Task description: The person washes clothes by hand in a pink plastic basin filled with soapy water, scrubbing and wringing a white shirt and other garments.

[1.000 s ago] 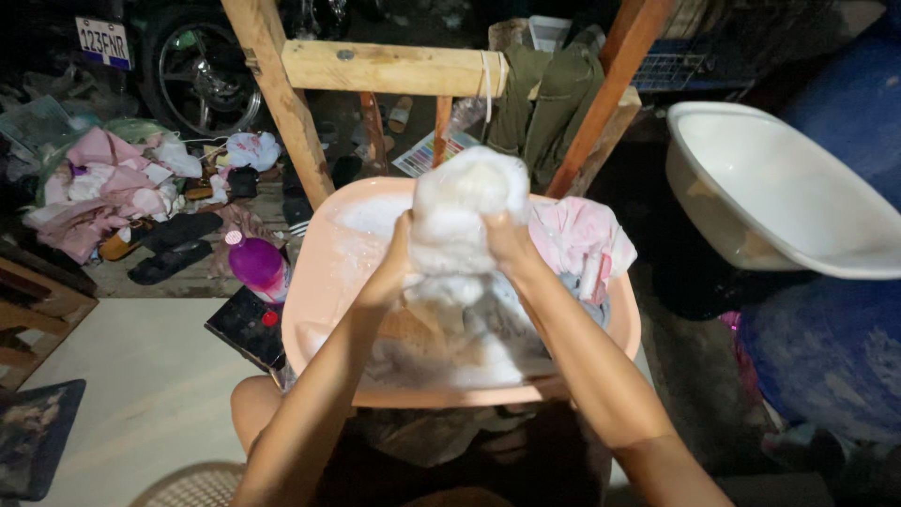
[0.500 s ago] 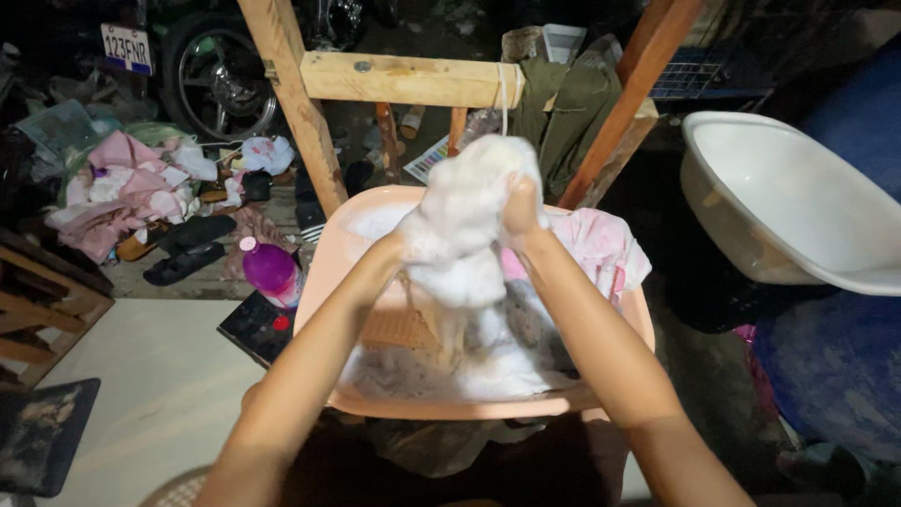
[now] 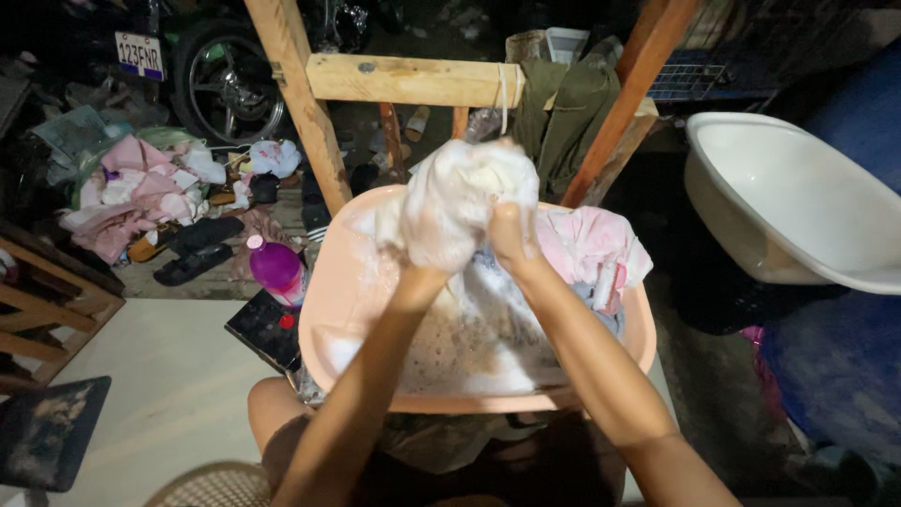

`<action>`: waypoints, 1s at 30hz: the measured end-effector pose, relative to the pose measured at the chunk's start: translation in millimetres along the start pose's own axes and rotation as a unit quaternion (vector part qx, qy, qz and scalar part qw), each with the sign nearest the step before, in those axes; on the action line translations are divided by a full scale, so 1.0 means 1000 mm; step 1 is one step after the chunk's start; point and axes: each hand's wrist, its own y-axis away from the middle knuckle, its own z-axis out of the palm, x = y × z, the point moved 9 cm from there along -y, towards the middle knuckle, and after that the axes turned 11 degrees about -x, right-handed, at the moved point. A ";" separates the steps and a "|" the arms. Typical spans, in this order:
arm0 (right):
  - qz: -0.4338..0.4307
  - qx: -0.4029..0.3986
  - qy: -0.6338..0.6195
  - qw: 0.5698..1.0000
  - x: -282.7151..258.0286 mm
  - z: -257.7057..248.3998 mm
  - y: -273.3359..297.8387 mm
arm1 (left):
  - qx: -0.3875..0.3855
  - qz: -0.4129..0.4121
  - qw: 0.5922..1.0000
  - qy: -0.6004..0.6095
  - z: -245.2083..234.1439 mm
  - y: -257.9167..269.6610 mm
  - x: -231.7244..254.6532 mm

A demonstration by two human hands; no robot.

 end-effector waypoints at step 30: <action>0.231 -0.479 -0.223 0.817 0.049 0.071 0.005 | -0.282 -0.070 0.949 -0.124 -0.003 -0.079 0.002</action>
